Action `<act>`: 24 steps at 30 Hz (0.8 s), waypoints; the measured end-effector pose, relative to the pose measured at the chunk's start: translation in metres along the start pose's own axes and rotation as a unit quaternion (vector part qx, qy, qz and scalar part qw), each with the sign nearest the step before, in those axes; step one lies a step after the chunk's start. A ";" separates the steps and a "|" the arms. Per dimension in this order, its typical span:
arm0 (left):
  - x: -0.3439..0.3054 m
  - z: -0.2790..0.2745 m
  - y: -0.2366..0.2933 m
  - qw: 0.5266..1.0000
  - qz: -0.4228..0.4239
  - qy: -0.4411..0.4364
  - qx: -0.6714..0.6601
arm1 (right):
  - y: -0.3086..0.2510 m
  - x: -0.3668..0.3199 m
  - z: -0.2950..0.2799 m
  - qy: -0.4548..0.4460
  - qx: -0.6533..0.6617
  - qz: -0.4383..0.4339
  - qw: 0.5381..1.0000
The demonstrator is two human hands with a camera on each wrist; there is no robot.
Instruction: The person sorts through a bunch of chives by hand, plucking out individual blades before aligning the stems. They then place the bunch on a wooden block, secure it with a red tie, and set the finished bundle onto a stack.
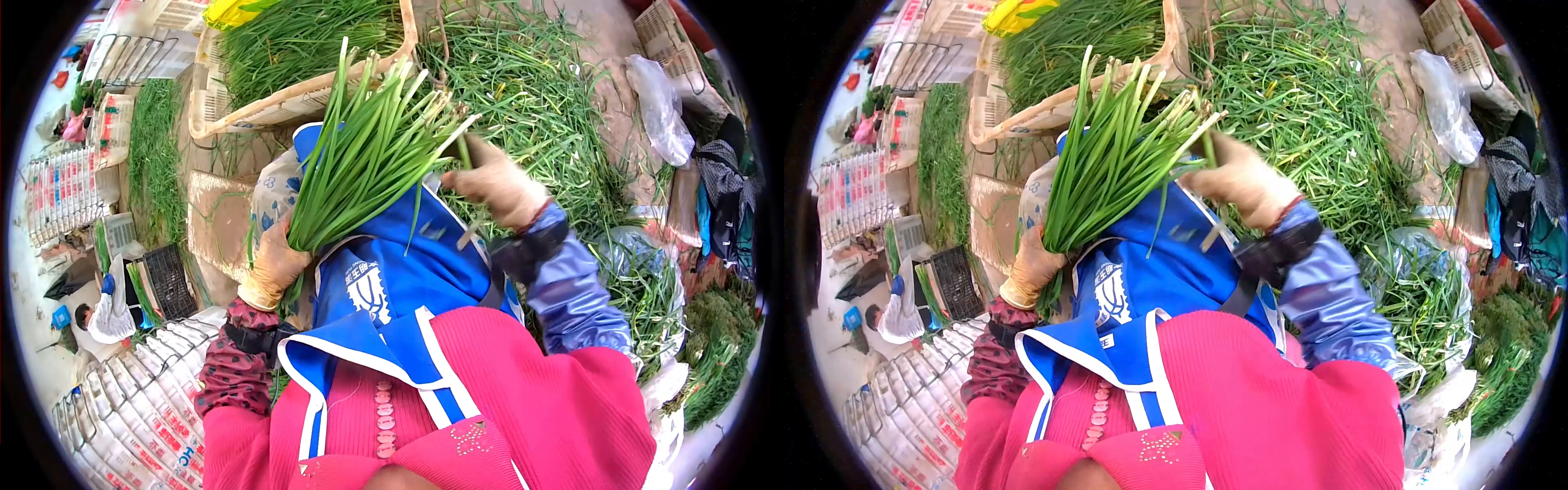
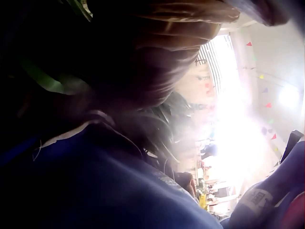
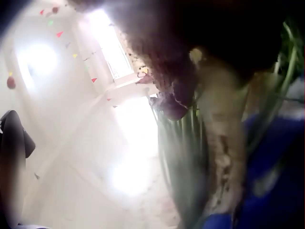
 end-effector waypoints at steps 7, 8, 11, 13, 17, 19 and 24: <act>-0.016 -0.007 -0.023 0.994 -0.019 0.077 -0.079 | 0.001 0.021 0.022 0.032 -0.231 0.060 0.971; -0.019 -0.007 -0.025 0.993 -0.014 0.088 -0.078 | 0.003 0.022 0.010 0.036 -0.249 0.071 0.965; -0.021 -0.012 -0.030 0.995 0.013 0.099 -0.005 | 0.001 0.028 -0.032 0.190 -0.470 0.014 0.862; -0.023 -0.012 -0.035 0.994 0.021 0.103 -0.017 | -0.001 0.033 -0.077 0.310 -0.361 0.030 0.879; -0.025 -0.014 -0.033 0.994 0.021 0.097 0.049 | -0.038 0.017 -0.102 0.386 -0.391 -0.070 0.833; -0.022 -0.012 -0.028 0.990 0.042 0.115 0.075 | -0.058 0.008 -0.059 0.330 -0.478 -0.229 0.781; -0.014 -0.005 -0.003 0.963 0.111 0.169 0.181 | -0.079 0.011 0.033 0.187 -0.693 -0.233 0.656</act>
Point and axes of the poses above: each hand's wrist, its own x-axis towards the middle knuckle, its own z-axis out of the palm, y = z × x, the point moved 1 cm from there along x, towards the middle knuckle, and after that the axes turned 8 degrees about z, right-handed, at the moved point
